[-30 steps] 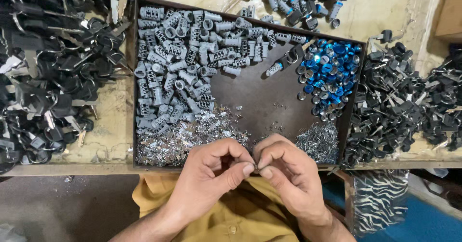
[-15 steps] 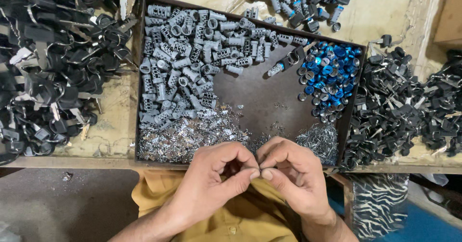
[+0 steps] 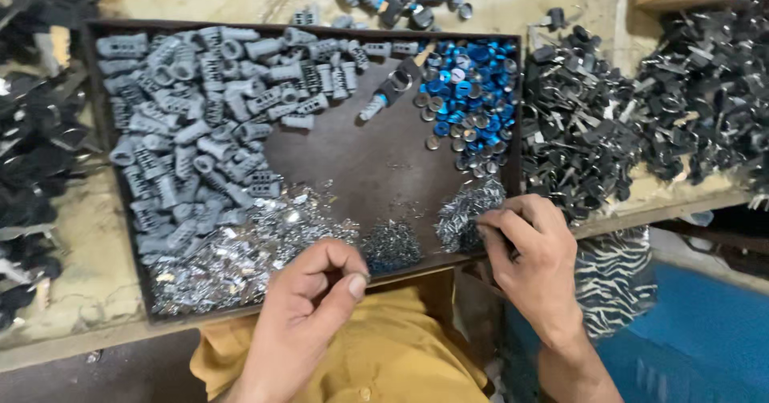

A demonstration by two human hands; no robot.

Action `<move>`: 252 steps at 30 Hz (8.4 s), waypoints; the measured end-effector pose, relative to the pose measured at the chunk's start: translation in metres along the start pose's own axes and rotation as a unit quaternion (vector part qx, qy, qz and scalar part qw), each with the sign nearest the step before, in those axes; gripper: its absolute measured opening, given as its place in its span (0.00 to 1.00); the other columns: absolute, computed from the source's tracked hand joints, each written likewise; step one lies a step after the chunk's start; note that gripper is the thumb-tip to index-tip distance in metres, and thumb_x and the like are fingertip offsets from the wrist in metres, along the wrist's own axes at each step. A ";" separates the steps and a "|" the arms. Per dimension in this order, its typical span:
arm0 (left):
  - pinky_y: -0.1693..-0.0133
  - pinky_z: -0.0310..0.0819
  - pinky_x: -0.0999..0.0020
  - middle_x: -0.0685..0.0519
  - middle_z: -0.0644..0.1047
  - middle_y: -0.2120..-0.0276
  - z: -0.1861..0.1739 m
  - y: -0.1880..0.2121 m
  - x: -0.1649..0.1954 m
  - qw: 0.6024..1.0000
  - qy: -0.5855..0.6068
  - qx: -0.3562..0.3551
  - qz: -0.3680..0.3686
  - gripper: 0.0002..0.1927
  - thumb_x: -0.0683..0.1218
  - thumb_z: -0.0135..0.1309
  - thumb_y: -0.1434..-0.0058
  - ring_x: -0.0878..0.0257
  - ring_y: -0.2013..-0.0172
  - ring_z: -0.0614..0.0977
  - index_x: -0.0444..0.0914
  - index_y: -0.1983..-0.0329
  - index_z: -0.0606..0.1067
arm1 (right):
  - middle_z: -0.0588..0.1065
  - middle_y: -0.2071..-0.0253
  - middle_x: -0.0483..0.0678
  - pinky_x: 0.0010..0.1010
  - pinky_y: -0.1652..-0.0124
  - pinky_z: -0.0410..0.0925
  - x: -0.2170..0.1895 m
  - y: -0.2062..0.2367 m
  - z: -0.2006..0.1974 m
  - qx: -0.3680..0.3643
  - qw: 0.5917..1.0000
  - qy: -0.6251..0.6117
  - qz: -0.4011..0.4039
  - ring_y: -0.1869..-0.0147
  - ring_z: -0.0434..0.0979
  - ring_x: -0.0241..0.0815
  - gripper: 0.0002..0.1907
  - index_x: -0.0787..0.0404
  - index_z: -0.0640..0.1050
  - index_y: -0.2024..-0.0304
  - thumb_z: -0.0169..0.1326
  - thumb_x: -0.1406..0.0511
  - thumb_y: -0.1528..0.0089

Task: The person sits at a workbench with a tray of small lock components, including gray plastic lock bodies, blue caps, and small metal pins. They pick up a small metal part, work it between the fingers of both hands, and place it with the appropriate pile, repeating this one part at a time and occasionally reaching into surrounding piles of black lock parts.

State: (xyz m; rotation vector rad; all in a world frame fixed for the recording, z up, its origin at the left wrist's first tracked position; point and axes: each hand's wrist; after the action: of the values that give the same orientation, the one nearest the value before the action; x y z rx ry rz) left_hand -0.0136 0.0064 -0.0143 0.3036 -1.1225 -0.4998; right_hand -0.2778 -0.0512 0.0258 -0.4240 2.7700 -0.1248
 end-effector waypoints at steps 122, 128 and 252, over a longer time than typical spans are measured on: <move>0.61 0.78 0.64 0.47 0.78 0.62 0.007 0.003 0.038 0.834 -0.381 0.068 0.394 0.12 0.34 0.59 0.50 0.53 0.62 0.82 0.34 0.62 0.77 | 0.77 0.60 0.51 0.29 0.63 0.72 -0.072 -0.019 0.030 -0.083 0.930 -0.340 -0.107 0.61 0.80 0.46 0.19 0.61 0.72 0.64 0.70 0.69 0.49; 0.68 0.74 0.73 0.51 0.77 0.70 0.001 0.000 0.033 0.920 -0.240 0.130 0.281 0.05 0.35 0.58 0.48 0.62 0.71 0.81 0.33 0.69 0.75 | 0.76 0.59 0.52 0.32 0.64 0.71 -0.022 -0.079 0.021 0.002 0.996 -0.074 -0.045 0.63 0.79 0.45 0.13 0.61 0.82 0.58 0.67 0.74 0.45; 0.66 0.76 0.75 0.53 0.80 0.65 -0.017 0.008 0.026 0.946 -0.152 0.172 0.229 0.07 0.38 0.64 0.42 0.68 0.68 0.81 0.34 0.61 0.80 | 0.79 0.58 0.50 0.29 0.53 0.74 -0.094 -0.028 0.044 -0.167 0.820 -0.544 0.057 0.55 0.79 0.36 0.23 0.68 0.74 0.39 0.58 0.78 0.37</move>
State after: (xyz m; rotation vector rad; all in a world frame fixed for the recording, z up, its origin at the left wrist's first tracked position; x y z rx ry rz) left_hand 0.0122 -0.0004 0.0033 0.2596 -1.5330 0.0704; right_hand -0.1705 -0.0505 0.0181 -0.2710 1.6468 0.4934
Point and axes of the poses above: each hand's wrist, its own y-axis away from the middle knuckle, its own z-axis out of the palm, x = y × z
